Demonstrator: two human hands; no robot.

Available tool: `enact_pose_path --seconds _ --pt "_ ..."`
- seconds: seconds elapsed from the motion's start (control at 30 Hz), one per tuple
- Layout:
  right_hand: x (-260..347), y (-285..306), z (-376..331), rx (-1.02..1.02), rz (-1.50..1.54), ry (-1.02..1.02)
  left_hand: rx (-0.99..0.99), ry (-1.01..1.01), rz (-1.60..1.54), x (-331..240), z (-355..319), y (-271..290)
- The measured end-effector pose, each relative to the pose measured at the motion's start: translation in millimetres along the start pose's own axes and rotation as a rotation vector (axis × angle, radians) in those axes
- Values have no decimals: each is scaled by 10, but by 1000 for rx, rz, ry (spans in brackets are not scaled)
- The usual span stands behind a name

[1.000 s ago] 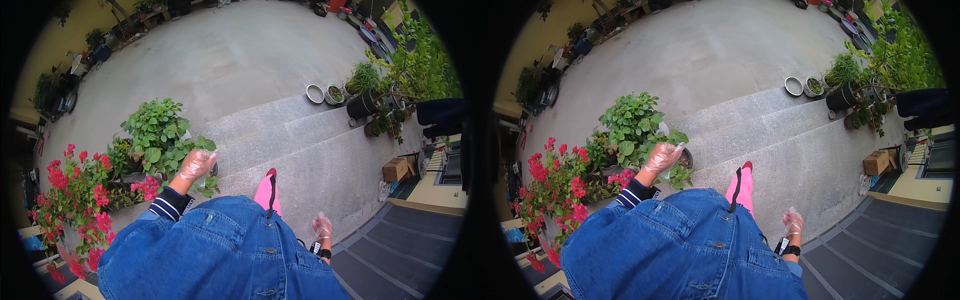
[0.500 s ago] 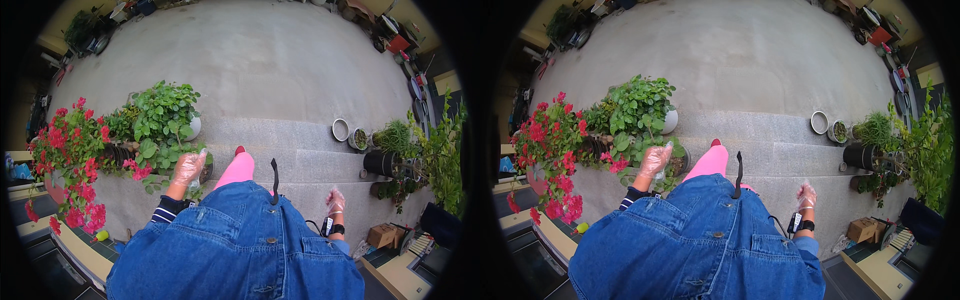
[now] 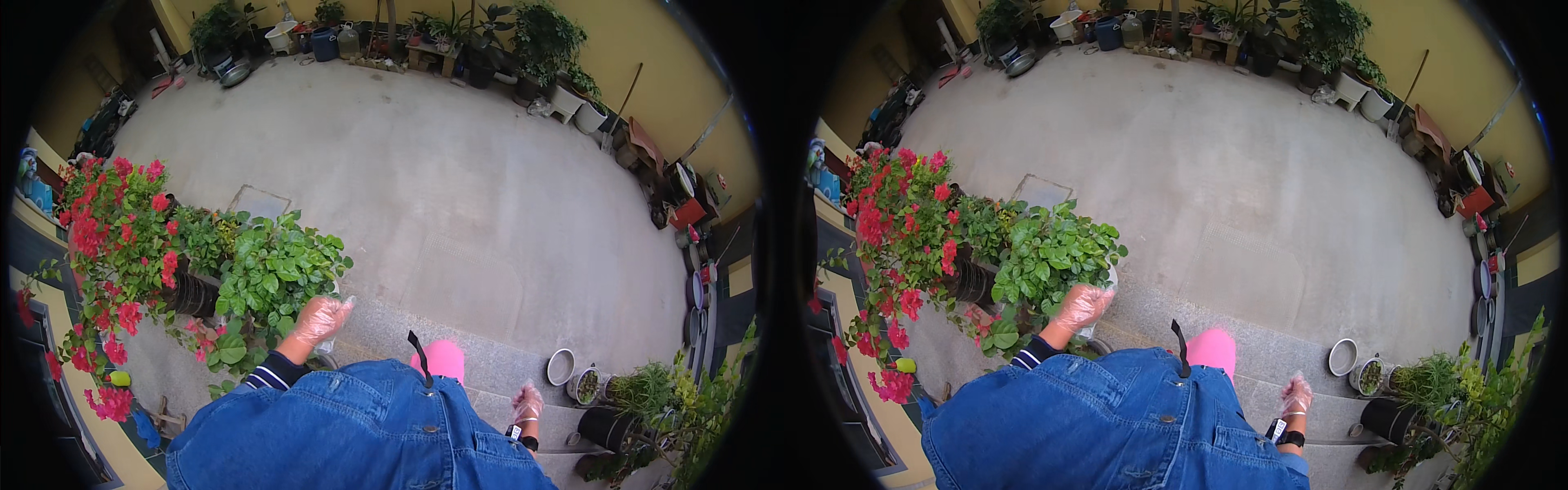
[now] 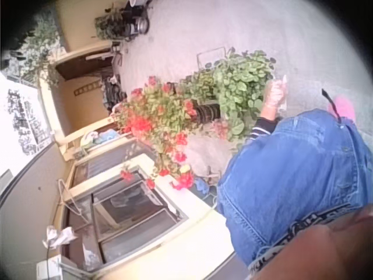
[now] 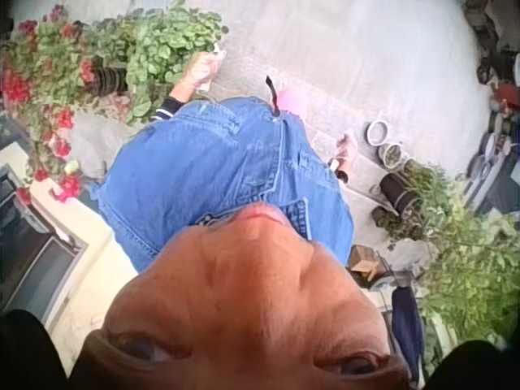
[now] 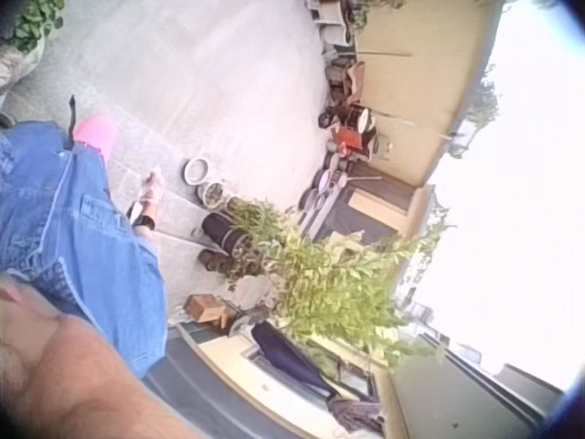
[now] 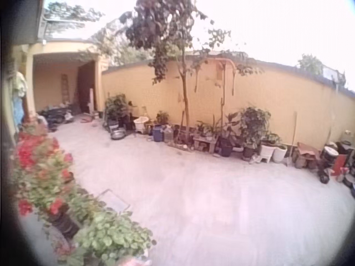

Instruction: The person folds a cardboard box, walks through a doorway, sweeps a patio with a broom, then picks up and stacks red boxes into a larger cardboard box. The person wears gloves throughout and handles multiple boxes and a broom.

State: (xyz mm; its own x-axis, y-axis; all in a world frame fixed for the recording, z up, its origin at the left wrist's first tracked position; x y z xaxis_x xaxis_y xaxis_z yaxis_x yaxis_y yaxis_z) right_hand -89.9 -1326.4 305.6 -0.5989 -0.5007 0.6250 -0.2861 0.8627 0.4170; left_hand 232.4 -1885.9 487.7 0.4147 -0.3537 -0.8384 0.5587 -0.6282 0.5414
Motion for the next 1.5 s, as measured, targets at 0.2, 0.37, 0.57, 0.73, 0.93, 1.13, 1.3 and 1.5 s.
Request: enact_pose_path --seconds 0.2,0.37,0.57,0.73,0.93,1.13,1.3,1.5 --pt "666 -682 1257 27 -60 -136 -209 34 -43 538 949 73" --pt "1410 -1733 2229 52 -150 -123 -297 65 -50 1025 1653 -206" --pt "2865 -3082 2786 236 -671 54 -470 302 -226 1445 1828 134" --pt "3685 -4938 3707 189 -392 -57 -292 699 -261 1705 1373 770" --pt "4424 -8021 3803 727 -827 234 -692 602 -190 2258 2555 2109" --pt "5879 -10090 3560 855 -494 223 -575 529 -285 2795 4427 2463" --pt "7481 -11611 3774 794 -678 349 -886 593 -260 3281 5413 2702" --pt "8840 -13960 3089 1035 -798 551 -1184 661 -653 3716 6755 2891"
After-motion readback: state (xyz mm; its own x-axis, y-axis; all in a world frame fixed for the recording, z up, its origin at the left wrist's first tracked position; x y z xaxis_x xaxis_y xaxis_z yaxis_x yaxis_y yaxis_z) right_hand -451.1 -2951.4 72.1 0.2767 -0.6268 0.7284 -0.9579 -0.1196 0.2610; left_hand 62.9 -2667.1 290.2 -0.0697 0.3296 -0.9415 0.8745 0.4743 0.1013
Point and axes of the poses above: each hand's wrist, its own z-axis towards the middle knuckle, its own y-axis out of the back of the hand, x = y × z, the point moved 7 cm from there along z, towards the middle knuckle, and after that the axes turned 15 degrees about -z, right-handed, at the moved point
